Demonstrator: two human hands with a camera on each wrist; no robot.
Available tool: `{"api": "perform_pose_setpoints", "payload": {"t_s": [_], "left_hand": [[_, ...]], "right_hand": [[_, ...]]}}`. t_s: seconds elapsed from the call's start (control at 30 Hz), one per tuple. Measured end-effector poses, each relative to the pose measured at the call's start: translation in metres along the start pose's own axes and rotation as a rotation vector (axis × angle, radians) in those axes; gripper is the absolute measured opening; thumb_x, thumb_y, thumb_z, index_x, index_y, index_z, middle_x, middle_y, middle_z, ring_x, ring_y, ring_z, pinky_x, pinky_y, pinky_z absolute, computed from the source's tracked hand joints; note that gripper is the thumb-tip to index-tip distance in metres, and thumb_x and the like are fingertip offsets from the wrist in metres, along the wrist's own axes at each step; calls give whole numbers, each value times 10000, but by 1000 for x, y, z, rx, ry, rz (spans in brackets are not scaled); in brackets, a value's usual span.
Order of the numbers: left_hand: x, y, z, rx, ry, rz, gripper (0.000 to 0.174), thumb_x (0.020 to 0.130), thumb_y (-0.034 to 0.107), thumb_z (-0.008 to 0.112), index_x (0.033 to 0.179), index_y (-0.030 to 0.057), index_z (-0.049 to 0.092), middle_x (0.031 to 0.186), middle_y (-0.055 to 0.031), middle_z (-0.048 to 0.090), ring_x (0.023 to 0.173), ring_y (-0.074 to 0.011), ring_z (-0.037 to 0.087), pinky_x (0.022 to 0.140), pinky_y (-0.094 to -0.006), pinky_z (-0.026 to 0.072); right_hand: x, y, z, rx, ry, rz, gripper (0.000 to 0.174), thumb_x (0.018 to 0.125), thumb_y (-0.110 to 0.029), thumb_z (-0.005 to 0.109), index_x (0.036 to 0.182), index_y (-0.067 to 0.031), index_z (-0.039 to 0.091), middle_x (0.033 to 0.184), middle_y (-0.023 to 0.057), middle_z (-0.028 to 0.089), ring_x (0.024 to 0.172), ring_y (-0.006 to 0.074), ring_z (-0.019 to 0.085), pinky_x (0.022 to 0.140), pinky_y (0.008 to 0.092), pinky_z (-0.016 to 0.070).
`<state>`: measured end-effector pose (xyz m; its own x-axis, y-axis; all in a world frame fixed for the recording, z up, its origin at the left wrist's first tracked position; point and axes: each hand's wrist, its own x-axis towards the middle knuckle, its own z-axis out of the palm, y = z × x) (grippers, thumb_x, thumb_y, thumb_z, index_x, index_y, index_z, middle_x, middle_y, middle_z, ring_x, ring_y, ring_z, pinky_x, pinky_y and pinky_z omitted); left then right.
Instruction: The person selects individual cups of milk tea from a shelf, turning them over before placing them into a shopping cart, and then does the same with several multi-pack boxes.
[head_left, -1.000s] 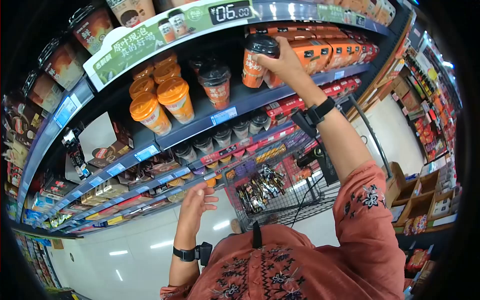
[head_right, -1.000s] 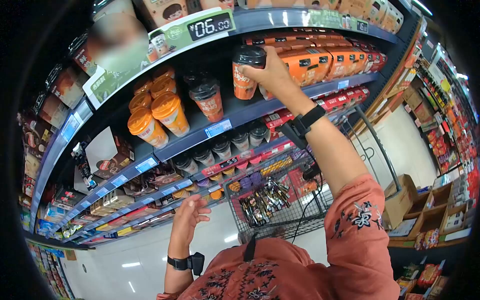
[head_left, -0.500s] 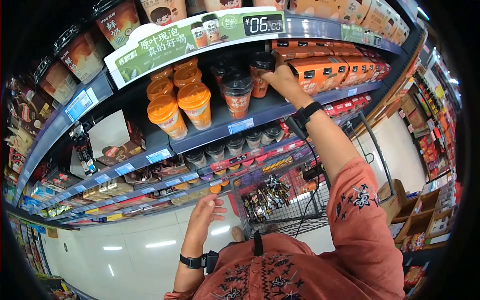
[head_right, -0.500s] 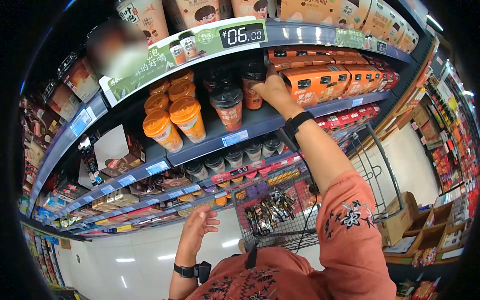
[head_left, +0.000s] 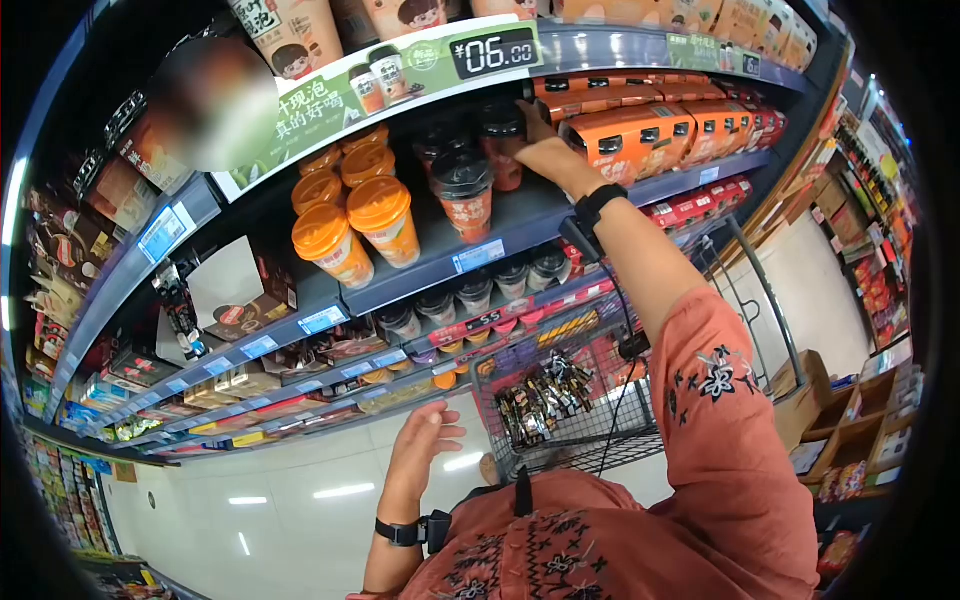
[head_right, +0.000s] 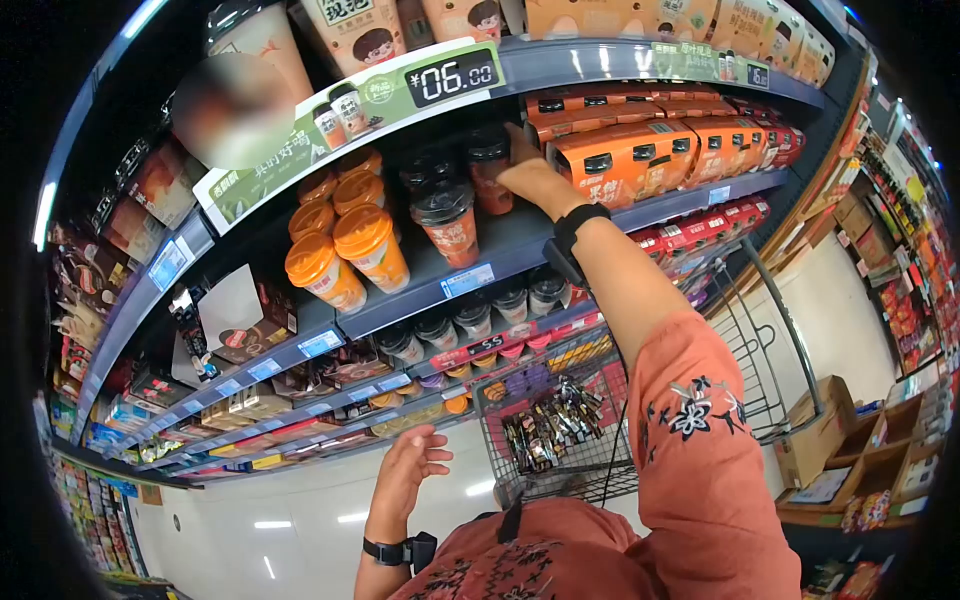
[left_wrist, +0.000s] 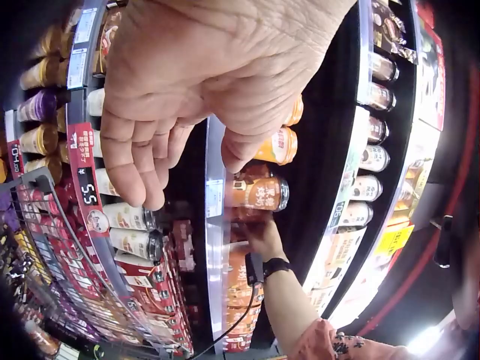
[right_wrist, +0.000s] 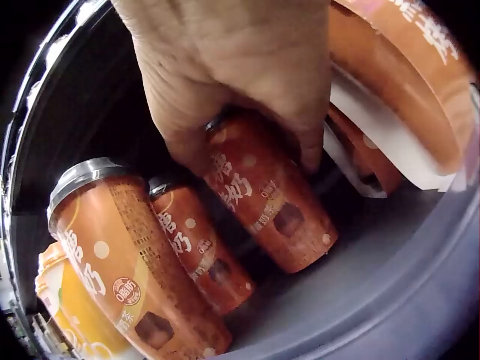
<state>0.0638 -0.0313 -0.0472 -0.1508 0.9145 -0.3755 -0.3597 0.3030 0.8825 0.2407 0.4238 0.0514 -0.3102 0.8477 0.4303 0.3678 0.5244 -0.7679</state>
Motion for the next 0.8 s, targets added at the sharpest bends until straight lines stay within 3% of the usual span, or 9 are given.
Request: {"api": "perform_pose_setpoints", "payload": {"t_s": [0.1,0.2,0.3,0.33,0.43,0.53,0.63,0.73,0.8], "left_hand": [[-2,1,9,10,-4,4,434,1043,328,546,1331,3,538,1183,-161,647,1006,-267,675,824,-380,565],[-4,1,17,21,-10,-2,433,1043,325,547,1327,-1,537,1179,-163,646,1003,-265,675,818,-373,570],[-4,-2,26,37,-21,-13,431,1044,320,546,1325,-6,535,1174,-166,645,1000,-263,675,812,-366,576],[-5,-2,29,47,-20,-15,431,1045,319,545,1325,-8,535,1172,-167,645,999,-263,676,810,-364,577],[-6,-2,36,74,-19,-30,433,1049,320,539,1327,-12,532,1174,-170,642,1003,-259,673,816,-363,575],[-8,4,49,100,-33,-18,437,1054,323,532,1330,-15,528,1184,-172,636,1015,-255,667,825,-362,566],[-4,12,60,122,-55,10,439,1059,322,522,1335,-19,525,1194,-171,630,1026,-251,661,831,-361,557],[6,13,70,148,-75,25,432,1061,317,516,1338,-15,526,1199,-166,629,1023,-248,662,830,-365,555],[13,13,77,167,-87,23,426,1060,316,518,1337,-8,531,1195,-158,632,1017,-246,664,827,-369,554]], "right_hand": [[-5,-3,-7,129,-39,55,948,791,-222,764,1555,6,251,1488,236,446,1403,316,431,1136,354,347],[-16,-6,-15,23,-61,-4,1114,722,-306,794,1576,24,159,1520,278,411,1428,368,411,1146,354,368],[-21,8,0,-306,129,-30,1091,722,-304,774,1574,7,166,1543,296,368,1466,376,346,1172,363,332],[-20,16,5,-283,164,-97,1035,729,-304,756,1557,-1,214,1558,312,331,1489,384,293,1193,373,299],[-28,17,4,-162,55,-6,897,757,-277,732,1502,11,326,1483,334,430,1427,417,390,1156,392,359],[-31,4,-5,-96,-219,251,834,811,-252,702,1515,4,336,1404,309,532,1343,438,483,1125,402,380],[-34,13,2,-33,-122,116,702,826,-256,695,1428,15,456,1303,304,609,1236,441,577,1056,426,449],[-37,18,3,-69,-180,196,710,839,-257,697,1433,39,444,1343,315,577,1273,439,549,1079,414,433],[-53,20,3,-64,-37,104,615,851,-257,684,1354,46,503,1308,327,595,1261,444,559,1065,432,447]]}}
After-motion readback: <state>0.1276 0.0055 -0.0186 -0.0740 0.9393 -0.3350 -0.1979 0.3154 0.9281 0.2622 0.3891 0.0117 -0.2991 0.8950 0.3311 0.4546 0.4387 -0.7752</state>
